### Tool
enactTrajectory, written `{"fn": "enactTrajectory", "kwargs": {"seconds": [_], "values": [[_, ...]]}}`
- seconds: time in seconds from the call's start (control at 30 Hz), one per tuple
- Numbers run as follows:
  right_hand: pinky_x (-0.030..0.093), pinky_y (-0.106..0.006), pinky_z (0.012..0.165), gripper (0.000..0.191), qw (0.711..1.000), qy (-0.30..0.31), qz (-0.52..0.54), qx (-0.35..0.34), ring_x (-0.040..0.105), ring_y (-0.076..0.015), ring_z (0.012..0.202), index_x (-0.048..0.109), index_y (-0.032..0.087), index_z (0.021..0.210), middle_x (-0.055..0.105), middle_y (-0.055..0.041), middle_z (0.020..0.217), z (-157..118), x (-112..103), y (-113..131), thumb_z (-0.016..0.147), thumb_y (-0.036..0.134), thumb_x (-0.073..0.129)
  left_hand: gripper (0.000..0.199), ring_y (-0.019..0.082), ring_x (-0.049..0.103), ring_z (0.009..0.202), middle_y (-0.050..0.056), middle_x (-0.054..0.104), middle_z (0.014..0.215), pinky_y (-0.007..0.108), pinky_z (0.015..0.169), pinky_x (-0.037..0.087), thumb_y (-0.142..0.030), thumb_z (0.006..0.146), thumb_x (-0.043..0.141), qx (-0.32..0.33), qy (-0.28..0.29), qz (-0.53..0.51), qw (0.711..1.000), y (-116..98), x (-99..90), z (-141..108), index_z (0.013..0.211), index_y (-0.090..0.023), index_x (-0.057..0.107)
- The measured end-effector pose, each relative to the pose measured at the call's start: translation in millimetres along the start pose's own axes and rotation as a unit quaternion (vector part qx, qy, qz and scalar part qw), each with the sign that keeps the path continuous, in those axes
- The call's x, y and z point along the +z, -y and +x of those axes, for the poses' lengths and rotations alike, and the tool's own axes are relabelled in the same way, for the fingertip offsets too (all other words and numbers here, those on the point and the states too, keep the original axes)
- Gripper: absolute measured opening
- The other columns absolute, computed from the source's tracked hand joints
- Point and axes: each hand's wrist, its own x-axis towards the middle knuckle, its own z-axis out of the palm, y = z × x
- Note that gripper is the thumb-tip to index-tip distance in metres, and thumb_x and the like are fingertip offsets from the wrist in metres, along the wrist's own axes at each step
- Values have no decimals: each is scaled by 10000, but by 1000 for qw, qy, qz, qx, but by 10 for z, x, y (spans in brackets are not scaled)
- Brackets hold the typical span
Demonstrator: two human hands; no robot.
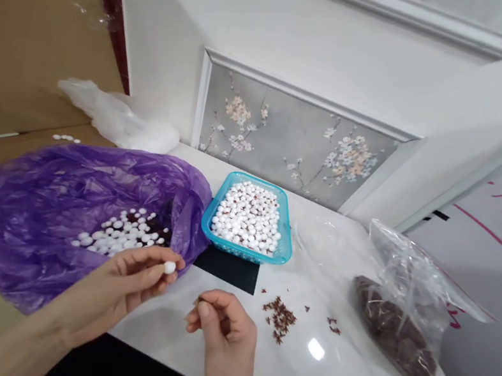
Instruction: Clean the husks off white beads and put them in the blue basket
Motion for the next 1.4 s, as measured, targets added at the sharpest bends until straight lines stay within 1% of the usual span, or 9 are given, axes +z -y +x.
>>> {"fn": "enactTrajectory", "kwargs": {"seconds": [0.07,0.13,0.27,0.33,0.43,0.6,0.8,1.0,1.4], "values": [[520,-231,615,108,1000,18,15,-14,629,-117,592,687,201,842,684,3,657,-7,-15,-2,829,307,676,225,68,613,707,7,679,792,129,712,506,-259,667,834,-57,22,-91,994,107,121,6,848,-157,748],[522,-225,634,81,999,32,27,-27,632,-110,618,686,214,874,681,12,674,-25,-33,19,853,288,661,240,55,603,675,2,654,771,121,686,511,-240,659,842,-88,29,-145,985,174,178,44,854,-139,745],[518,-216,642,54,998,27,32,-40,624,-101,619,674,227,870,669,28,658,-75,-6,129,871,273,645,176,49,574,632,-8,615,755,135,642,507,-234,748,774,-91,63,-183,977,269,196,108,889,-143,720],[513,-209,629,52,999,17,16,-49,615,-99,607,665,225,839,661,32,649,-88,36,179,869,262,643,131,54,549,603,-9,588,713,154,624,494,-261,821,701,-83,88,-177,977,314,197,117,866,-138,698],[504,-197,622,66,997,6,-17,-68,599,-98,621,657,225,817,641,32,658,-82,99,200,873,245,629,192,70,535,583,-8,558,648,181,619,474,-309,883,616,-74,113,-158,978,368,207,119,830,-132,668],[490,-220,671,118,993,20,-54,-107,586,-114,699,616,219,798,614,16,754,-46,140,164,905,244,574,210,50,474,563,-21,536,626,141,568,402,-311,853,659,-55,92,-131,986,381,238,124,759,-123,660],[479,-254,702,127,990,32,-89,-100,599,-132,739,592,214,802,578,9,802,-30,116,165,918,245,550,236,58,410,560,-25,523,625,159,563,358,-345,834,675,-39,77,-86,993,397,243,144,733,-133,663],[471,-270,708,144,991,21,-102,-86,590,-147,746,582,215,791,579,3,793,-33,116,156,921,263,542,226,82,422,605,-13,540,650,183,594,354,-359,823,683,-24,68,-44,996,444,197,133,748,-146,674],[469,-274,694,158,990,25,-116,-69,581,-149,732,573,213,781,576,1,773,-19,141,98,919,283,543,217,86,411,622,-13,547,666,190,629,364,-352,819,687,-31,57,-32,997,472,153,137,739,-151,683]]}}
